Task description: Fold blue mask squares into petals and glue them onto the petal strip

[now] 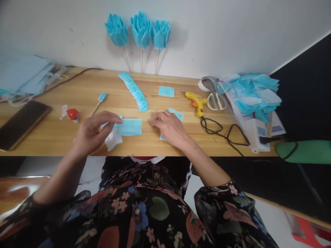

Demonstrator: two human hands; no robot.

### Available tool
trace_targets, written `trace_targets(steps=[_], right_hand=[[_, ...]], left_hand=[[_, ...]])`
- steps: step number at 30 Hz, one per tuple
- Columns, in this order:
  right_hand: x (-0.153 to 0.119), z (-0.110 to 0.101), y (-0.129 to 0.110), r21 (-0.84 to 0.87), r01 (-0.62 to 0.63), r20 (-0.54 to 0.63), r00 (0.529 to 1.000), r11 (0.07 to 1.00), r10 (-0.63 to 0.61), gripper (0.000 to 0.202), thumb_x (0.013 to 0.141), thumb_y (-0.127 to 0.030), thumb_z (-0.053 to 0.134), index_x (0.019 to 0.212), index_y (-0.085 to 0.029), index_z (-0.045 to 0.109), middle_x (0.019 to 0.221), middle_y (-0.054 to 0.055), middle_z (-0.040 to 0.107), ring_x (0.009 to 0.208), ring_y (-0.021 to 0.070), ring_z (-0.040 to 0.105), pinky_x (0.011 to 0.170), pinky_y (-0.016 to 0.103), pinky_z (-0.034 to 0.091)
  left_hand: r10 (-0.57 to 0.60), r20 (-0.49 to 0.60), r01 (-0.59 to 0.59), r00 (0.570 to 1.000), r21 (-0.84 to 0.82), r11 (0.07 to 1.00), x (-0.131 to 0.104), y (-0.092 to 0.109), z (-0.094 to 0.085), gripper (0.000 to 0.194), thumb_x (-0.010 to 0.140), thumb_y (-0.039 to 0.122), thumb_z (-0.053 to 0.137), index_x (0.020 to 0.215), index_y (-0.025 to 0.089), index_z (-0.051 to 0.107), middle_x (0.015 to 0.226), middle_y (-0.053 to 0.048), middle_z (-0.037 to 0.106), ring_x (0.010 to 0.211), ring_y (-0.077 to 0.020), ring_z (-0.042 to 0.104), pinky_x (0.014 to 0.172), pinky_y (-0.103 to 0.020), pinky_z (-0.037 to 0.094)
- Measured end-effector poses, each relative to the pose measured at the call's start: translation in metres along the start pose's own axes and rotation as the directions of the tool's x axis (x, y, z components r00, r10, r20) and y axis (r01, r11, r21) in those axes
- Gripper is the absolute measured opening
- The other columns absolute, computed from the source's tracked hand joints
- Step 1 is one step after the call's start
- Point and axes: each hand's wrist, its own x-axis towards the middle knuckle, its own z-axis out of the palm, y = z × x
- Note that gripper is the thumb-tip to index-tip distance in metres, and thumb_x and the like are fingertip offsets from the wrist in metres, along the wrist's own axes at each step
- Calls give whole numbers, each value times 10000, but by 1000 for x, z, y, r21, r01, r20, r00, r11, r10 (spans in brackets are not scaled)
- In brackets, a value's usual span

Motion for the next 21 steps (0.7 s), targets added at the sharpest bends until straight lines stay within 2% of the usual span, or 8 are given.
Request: trace_targets(steps=[3,6,9,13,17,21], right_hand=[[-1,-4,0,8,-15,16,1000,1000,15,390,886,-8,446,1017,-217,749,1076,107,697,949,272,548,827,415,428],[-1,-11,-2,59,-53,-10,999,997,53,342,884,-29,444,1027,-186,712,1091,126,696,995,286,571,867,428,445],[3,-15,-6,136,-119,-24,992,984,124,255,917,-92,470,1065,-183,657,1050,110,713,992,278,603,877,418,451],[9,-15,-12,144,-165,52,986,976,159,213,931,-208,567,1141,-189,603,1081,99,730,989,289,626,847,416,448],[9,-23,-22,98,-98,13,995,990,98,265,906,-272,653,1153,-200,587,1138,105,704,1056,301,608,864,408,429],[3,-23,-34,-22,-6,-5,1000,1000,6,202,914,-315,664,1073,-197,623,1068,102,693,1011,285,583,845,384,389]], left_hand=[[36,64,-39,997,47,998,10,2,2,256,892,84,516,979,169,741,1002,-93,754,946,-204,703,859,-345,543],[38,118,-41,992,19,999,14,0,10,275,890,75,494,980,159,740,1000,-95,758,934,-200,705,841,-333,542],[-1,107,3,994,-16,1000,12,-3,16,283,895,76,477,975,160,735,1002,-92,756,929,-188,704,826,-316,540],[-61,76,63,995,-23,998,9,-6,17,279,891,80,481,972,171,732,1005,-79,756,940,-182,700,850,-321,538],[-90,57,91,994,-25,996,9,-6,15,283,884,86,481,975,176,734,1010,-75,758,952,-187,699,872,-333,540],[-104,33,105,994,-44,994,10,-6,13,262,895,106,494,977,174,734,1012,-77,759,969,-190,698,898,-343,540]])
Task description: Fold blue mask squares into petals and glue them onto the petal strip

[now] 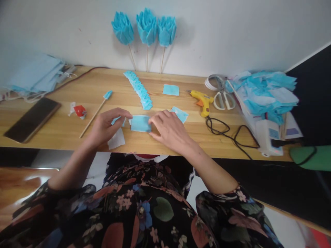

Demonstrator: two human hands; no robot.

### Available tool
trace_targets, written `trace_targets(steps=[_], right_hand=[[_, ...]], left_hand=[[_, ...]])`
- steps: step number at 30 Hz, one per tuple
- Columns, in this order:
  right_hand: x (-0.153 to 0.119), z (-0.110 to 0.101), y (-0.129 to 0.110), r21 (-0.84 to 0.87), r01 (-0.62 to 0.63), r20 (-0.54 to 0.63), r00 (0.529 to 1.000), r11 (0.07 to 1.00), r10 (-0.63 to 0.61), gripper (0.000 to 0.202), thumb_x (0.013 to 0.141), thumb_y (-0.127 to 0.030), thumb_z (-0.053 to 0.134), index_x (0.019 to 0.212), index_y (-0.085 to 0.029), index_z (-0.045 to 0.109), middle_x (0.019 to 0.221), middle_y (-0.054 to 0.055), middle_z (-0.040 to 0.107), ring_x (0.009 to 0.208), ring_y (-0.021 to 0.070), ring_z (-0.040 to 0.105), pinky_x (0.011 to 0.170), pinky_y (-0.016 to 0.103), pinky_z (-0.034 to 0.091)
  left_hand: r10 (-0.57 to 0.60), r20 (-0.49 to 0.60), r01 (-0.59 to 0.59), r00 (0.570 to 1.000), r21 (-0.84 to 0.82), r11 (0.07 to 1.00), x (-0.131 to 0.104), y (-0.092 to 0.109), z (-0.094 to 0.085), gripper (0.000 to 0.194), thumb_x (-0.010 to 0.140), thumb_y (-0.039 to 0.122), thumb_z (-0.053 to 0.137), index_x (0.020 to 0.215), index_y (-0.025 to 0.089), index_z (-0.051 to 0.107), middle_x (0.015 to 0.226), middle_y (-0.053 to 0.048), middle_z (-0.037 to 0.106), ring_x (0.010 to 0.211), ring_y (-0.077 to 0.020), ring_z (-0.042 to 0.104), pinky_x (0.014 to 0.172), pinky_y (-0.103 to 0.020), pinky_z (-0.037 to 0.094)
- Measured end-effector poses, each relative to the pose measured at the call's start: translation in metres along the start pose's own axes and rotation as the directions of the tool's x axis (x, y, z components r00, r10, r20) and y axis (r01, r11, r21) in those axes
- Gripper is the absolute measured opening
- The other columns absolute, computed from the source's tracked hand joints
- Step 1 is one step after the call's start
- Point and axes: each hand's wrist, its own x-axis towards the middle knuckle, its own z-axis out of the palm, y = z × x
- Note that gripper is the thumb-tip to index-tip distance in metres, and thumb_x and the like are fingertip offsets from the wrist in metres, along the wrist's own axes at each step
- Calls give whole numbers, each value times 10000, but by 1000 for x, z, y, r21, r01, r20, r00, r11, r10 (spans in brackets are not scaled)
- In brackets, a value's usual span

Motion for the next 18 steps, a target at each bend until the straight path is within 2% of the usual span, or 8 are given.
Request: trace_targets(steps=[3,5,8,10,13,15,18], right_hand=[[0,12,-5,-136,77,48,996,988,-71,130,949,-303,614,975,-187,665,981,101,697,954,271,560,821,385,344],[3,19,-4,-173,108,75,993,979,-96,153,975,-252,555,923,-184,682,936,100,700,911,254,548,802,386,320],[8,16,3,-65,92,66,994,994,-88,173,965,-209,538,872,-193,684,900,83,705,874,232,551,788,379,320],[11,3,10,114,21,25,999,993,-24,120,921,-199,574,851,-204,672,889,61,708,871,221,573,790,367,351],[15,-24,21,401,-102,3,994,910,111,66,847,-183,597,807,-211,640,870,34,702,830,194,602,777,343,419],[18,-41,25,511,-150,21,987,846,162,58,829,-202,597,780,-215,626,858,25,701,793,178,608,766,336,451],[23,-63,28,566,-187,51,980,803,192,77,827,-261,611,764,-219,626,845,21,705,790,178,615,780,348,479]], left_hand=[[-10,0,10,1000,-12,1000,1,-1,1,238,911,138,511,979,176,736,1004,-78,761,967,-190,702,897,-346,544],[-33,-9,33,999,-30,999,2,-3,2,231,912,159,538,1030,185,735,1013,-77,761,976,-193,704,915,-359,545],[-92,-22,88,995,-151,985,4,-6,1,291,901,176,574,1159,200,704,1070,-78,746,950,-189,713,900,-370,562],[-137,-35,123,990,-266,956,7,-7,-2,312,892,192,595,1190,204,688,1122,-80,725,918,-178,712,853,-357,584],[-180,-104,129,978,-372,919,12,-6,-6,305,884,235,629,1182,208,688,1208,-88,685,939,-170,685,820,-341,609],[-187,-130,126,974,-377,918,16,-3,-9,320,887,280,642,1198,215,683,1271,-97,657,981,-176,664,822,-342,615],[-152,-79,123,985,-293,948,22,-1,-10,432,870,365,683,1279,229,646,1372,-119,611,1091,-216,640,851,-355,606]])
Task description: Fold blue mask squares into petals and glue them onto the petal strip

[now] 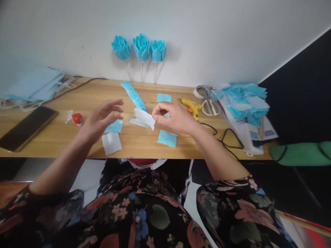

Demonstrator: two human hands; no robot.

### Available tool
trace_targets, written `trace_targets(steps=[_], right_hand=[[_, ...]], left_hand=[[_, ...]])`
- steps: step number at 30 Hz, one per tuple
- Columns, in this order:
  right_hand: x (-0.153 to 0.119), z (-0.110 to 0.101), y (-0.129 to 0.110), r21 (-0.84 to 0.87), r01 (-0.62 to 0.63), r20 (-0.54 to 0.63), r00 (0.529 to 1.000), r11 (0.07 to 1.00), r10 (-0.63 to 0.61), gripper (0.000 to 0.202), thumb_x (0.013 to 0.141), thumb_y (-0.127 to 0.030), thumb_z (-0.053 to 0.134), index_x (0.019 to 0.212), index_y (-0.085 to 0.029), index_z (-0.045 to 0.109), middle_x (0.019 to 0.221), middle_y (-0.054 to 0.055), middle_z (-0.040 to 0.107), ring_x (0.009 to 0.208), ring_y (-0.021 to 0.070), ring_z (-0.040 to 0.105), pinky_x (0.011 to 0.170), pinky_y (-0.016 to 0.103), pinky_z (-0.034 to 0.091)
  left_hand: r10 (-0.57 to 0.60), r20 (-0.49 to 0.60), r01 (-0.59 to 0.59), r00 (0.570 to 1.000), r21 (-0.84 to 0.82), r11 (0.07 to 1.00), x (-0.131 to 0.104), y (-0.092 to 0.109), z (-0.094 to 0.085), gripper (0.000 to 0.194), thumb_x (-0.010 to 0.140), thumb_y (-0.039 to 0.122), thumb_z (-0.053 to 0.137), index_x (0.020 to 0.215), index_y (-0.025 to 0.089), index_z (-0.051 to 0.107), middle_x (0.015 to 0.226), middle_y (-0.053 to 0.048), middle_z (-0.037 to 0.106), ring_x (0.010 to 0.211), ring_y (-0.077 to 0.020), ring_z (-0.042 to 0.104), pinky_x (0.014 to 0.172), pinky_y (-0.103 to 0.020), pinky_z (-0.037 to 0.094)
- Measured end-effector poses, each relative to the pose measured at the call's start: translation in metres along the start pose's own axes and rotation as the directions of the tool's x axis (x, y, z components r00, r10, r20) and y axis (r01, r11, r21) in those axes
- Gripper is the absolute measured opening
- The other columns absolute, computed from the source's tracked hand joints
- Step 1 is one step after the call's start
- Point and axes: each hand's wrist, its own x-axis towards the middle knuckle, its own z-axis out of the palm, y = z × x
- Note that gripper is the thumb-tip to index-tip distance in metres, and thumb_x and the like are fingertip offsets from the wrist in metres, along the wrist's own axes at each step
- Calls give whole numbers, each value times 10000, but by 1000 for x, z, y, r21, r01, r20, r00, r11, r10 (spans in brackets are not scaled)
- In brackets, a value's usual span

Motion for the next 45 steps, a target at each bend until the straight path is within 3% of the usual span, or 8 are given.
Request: trace_targets(steps=[6,12,18,24,31,38,41,45], right_hand=[[1,-28,-15,80,-23,55,998,997,19,156,829,-364,657,782,-216,641,820,22,686,768,173,604,746,343,495],[-2,-47,-21,152,-57,55,997,987,49,198,839,-398,678,801,-206,647,782,13,641,712,144,565,659,299,459],[-7,-53,-14,177,-97,56,995,979,88,225,827,-420,694,796,-202,643,760,7,621,695,137,541,648,297,441],[-14,-52,1,242,-115,25,993,963,112,201,814,-394,702,777,-206,639,753,0,616,690,141,541,652,308,432],[-9,-58,1,63,-80,-41,996,995,82,142,817,-362,680,777,-227,657,752,8,661,710,169,575,667,327,448],[-9,6,6,-536,191,123,981,822,-148,126,892,-220,579,839,-209,693,885,68,702,879,237,607,793,380,411],[-18,43,10,-589,323,283,941,741,-186,146,934,-201,555,893,-197,695,923,89,717,895,242,608,834,395,403],[-29,63,16,-515,325,318,932,793,-176,163,908,-212,638,1067,-195,666,985,100,737,937,258,646,917,427,430]], left_hand=[[21,258,-49,966,102,994,16,-4,14,700,814,445,740,1447,247,517,1489,-157,552,1293,-296,583,1025,-469,519],[-29,378,15,925,40,999,38,-8,40,677,757,419,773,1372,211,580,1416,-170,617,1152,-272,663,911,-411,560],[-84,454,71,887,45,996,46,-3,45,177,802,340,684,900,201,734,872,-33,755,788,-175,684,723,-308,532],[-135,353,79,926,168,983,48,-7,22,120,771,346,698,748,231,718,703,18,701,634,-145,611,593,-269,450],[-132,86,134,987,-17,991,59,-20,-25,144,741,324,743,750,198,674,721,-9,685,692,-169,630,666,-298,507],[-163,-90,144,982,-187,972,53,-19,-53,150,768,277,757,752,183,641,746,18,659,697,-125,578,698,-288,491],[-165,-92,146,982,-189,971,47,-17,-52,148,766,281,765,766,188,649,763,14,669,703,-128,568,701,-302,478],[-167,-53,153,985,-202,967,42,-15,-49,111,768,258,751,766,202,655,766,18,662,720,-130,570,711,-298,479]])
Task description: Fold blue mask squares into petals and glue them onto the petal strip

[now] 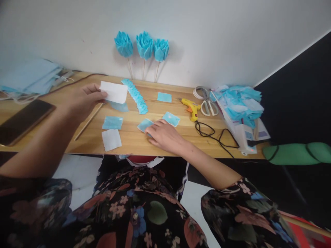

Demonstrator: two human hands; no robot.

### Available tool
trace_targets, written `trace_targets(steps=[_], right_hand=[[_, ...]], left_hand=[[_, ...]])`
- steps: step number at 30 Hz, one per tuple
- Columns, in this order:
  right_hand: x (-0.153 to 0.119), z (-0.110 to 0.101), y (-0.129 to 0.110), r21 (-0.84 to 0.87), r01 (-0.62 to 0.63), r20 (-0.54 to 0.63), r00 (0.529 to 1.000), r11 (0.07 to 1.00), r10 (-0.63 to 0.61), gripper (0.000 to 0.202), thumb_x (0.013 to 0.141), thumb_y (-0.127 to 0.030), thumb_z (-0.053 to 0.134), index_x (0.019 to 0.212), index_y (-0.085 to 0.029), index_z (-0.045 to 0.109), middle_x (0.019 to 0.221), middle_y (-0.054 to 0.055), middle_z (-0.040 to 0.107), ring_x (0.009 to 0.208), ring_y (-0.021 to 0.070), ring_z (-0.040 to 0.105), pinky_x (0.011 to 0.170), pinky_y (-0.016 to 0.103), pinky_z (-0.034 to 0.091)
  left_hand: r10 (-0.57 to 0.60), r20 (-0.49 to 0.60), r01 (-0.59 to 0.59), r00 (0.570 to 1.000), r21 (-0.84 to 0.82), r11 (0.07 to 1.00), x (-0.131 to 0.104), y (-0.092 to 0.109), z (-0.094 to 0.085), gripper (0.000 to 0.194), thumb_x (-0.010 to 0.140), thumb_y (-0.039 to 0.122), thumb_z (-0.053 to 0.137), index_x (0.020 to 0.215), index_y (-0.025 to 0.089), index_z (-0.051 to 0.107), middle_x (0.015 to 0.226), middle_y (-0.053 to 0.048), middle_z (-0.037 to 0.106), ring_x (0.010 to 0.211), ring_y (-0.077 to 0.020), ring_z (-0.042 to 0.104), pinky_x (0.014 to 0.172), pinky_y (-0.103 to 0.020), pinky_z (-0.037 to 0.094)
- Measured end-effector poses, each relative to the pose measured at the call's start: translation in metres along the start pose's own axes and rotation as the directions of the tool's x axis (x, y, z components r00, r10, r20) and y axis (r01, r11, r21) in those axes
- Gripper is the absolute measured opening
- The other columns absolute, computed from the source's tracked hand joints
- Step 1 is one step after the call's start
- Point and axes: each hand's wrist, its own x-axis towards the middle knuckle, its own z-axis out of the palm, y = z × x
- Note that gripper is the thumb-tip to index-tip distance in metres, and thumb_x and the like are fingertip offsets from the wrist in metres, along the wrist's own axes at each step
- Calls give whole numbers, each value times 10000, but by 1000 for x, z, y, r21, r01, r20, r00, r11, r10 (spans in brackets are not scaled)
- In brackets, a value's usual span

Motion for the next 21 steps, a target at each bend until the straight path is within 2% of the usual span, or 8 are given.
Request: trace_targets(steps=[5,8,10,13,15,18,21], right_hand=[[-8,-12,6,168,-34,-26,999,985,39,445,859,-345,741,1262,-233,591,1158,111,725,1058,288,667,931,454,473],[-8,-26,10,212,-86,-70,992,973,103,414,897,-414,692,1255,-231,593,1213,114,712,1089,296,665,944,470,479],[-5,-32,12,278,-108,-151,976,955,154,353,940,-416,628,1237,-228,597,1201,108,711,1078,279,667,938,456,490],[7,-36,10,425,-100,-303,921,900,245,322,942,-382,616,1229,-240,585,1155,87,714,1055,247,669,927,426,514],[17,-34,5,481,-85,-381,876,873,295,377,910,-351,654,1262,-254,557,1160,78,714,1070,242,664,948,431,516],[28,-31,-5,472,-56,-465,832,880,302,453,900,-317,664,1324,-272,512,1217,81,703,1114,249,655,982,456,507],[33,-29,-12,393,-27,-558,787,919,261,450,935,-315,625,1365,-292,493,1241,83,691,1132,258,647,987,473,504]], left_hand=[[15,7,-14,1000,-17,1000,-2,-1,3,86,785,228,716,786,180,645,787,6,663,723,-118,579,730,-283,498],[28,24,-28,999,9,1000,-5,-1,7,144,770,300,731,781,187,642,805,-19,680,760,-158,625,724,-304,530],[39,47,-40,998,17,999,-8,1,12,167,770,333,730,792,190,648,819,-29,692,780,-178,648,723,-320,551],[46,91,-47,995,14,999,-11,6,21,163,791,346,711,785,198,644,795,-27,687,754,-174,652,726,-335,558],[48,117,-50,992,14,999,-13,10,28,161,807,355,691,793,204,637,776,-24,678,749,-175,650,729,-343,552],[61,133,-62,989,7,998,-15,13,34,177,811,376,669,815,203,632,778,-27,676,755,-183,647,720,-350,540],[54,132,-52,990,-21,998,-17,15,37,188,797,377,677,811,195,630,802,-30,682,745,-171,635,714,-338,527]])
